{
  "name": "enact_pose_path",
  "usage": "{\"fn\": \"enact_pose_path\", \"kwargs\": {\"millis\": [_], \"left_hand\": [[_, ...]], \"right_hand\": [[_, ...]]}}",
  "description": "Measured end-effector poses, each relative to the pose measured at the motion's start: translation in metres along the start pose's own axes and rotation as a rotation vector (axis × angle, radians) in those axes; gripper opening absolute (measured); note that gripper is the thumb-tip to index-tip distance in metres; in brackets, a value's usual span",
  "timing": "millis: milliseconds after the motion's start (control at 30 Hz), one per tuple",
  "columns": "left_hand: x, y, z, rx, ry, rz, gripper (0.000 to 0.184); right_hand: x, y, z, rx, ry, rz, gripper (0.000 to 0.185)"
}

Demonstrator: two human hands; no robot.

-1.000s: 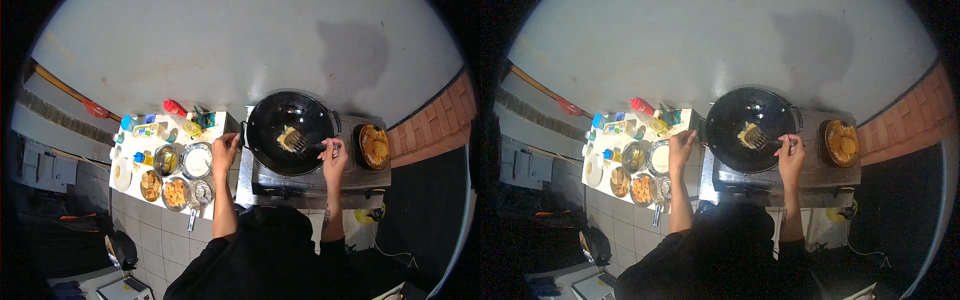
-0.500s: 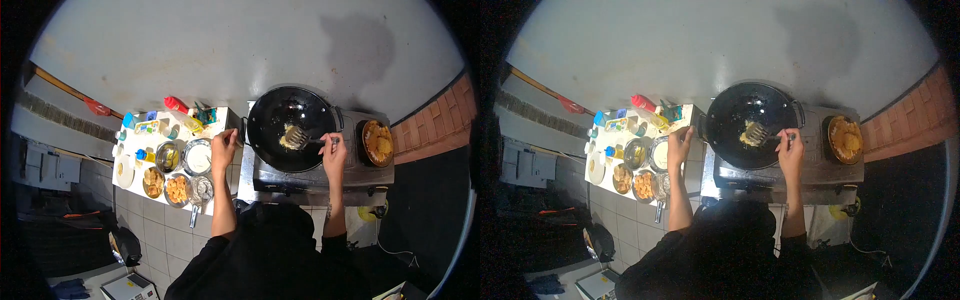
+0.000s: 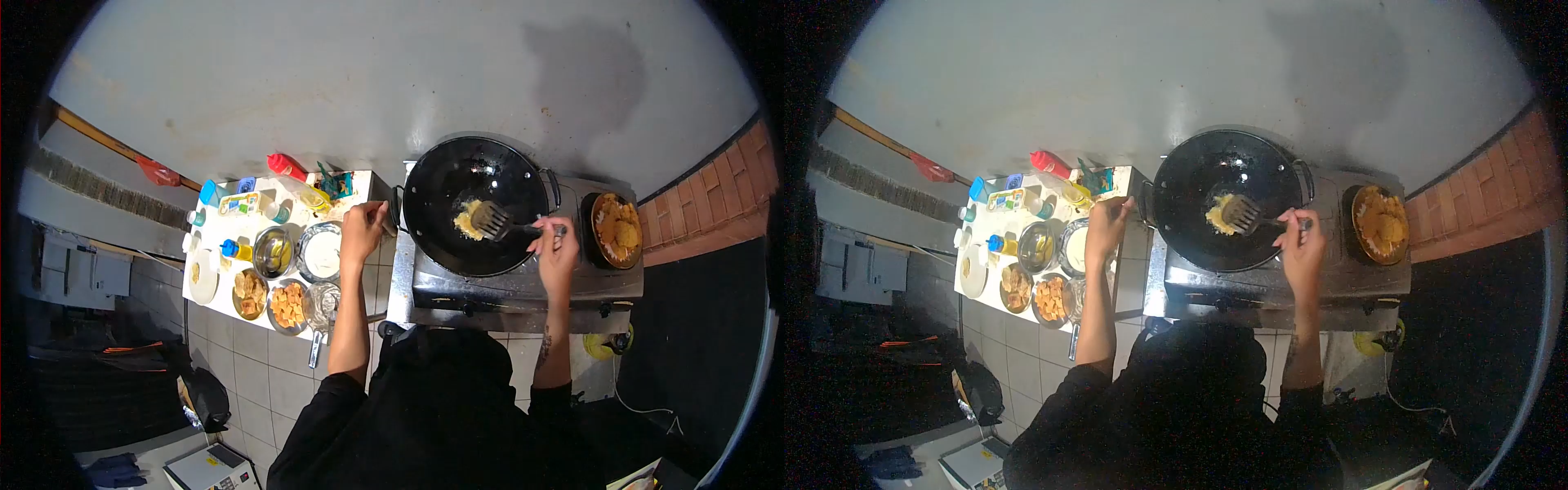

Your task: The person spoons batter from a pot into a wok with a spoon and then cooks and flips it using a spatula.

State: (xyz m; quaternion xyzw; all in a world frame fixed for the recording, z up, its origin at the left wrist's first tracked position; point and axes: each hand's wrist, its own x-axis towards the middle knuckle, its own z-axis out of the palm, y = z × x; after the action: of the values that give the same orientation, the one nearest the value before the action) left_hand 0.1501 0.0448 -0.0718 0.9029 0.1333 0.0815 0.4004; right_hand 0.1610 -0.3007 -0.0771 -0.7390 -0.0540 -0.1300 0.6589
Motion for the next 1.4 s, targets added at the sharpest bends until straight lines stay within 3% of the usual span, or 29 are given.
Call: {"fn": "enact_pose_path", "kwargs": {"millis": [133, 367, 433, 567, 633, 767, 900, 1000, 1200, 1400], "left_hand": [[0.004, -0.01, 0.01, -0.004, 0.078, 0.138, 0.029], [0.004, -0.004, 0.012, 0.042, -0.029, 0.028, 0.029], [0.005, -0.011, 0.017, -0.018, 0.081, 0.167, 0.026], [0.003, -0.005, 0.018, 0.0, 0.103, 0.129, 0.025], [0.003, -0.009, 0.02, -0.013, 0.16, 0.22, 0.023], [-0.001, 0.0, 0.024, 0.01, 0.16, 0.106, 0.024], [-0.007, -0.004, 0.031, 0.075, 0.209, 0.004, 0.026], [-0.018, -0.003, 0.035, 0.064, 0.262, 0.015, 0.027], [-0.035, 0.026, 0.039, 0.11, 0.292, -0.166, 0.03], [-0.035, 0.013, 0.041, 0.089, 0.293, -0.098, 0.031]], "right_hand": [[-0.01, 0.02, 0.019, 0.067, -0.02, -0.013, 0.008], [-0.007, 0.006, 0.011, -0.061, -0.091, 0.007, 0.007], [-0.003, 0.006, 0.012, -0.068, -0.053, 0.022, 0.007], [-0.002, 0.014, 0.016, 0.064, -0.178, 0.035, 0.007], [0.001, 0.014, 0.0, 0.026, -0.146, 0.068, 0.007], [0.016, 0.027, 0.006, 0.074, -0.121, 0.044, 0.004], [0.025, 0.025, -0.006, 0.083, -0.291, 0.031, 0.002], [0.04, 0.028, -0.017, 0.077, -0.224, 0.034, 0.002], [0.044, 0.021, -0.017, 0.083, -0.418, 0.033, 0.005], [0.05, 0.029, -0.015, 0.181, -0.413, 0.048, 0.007]]}}
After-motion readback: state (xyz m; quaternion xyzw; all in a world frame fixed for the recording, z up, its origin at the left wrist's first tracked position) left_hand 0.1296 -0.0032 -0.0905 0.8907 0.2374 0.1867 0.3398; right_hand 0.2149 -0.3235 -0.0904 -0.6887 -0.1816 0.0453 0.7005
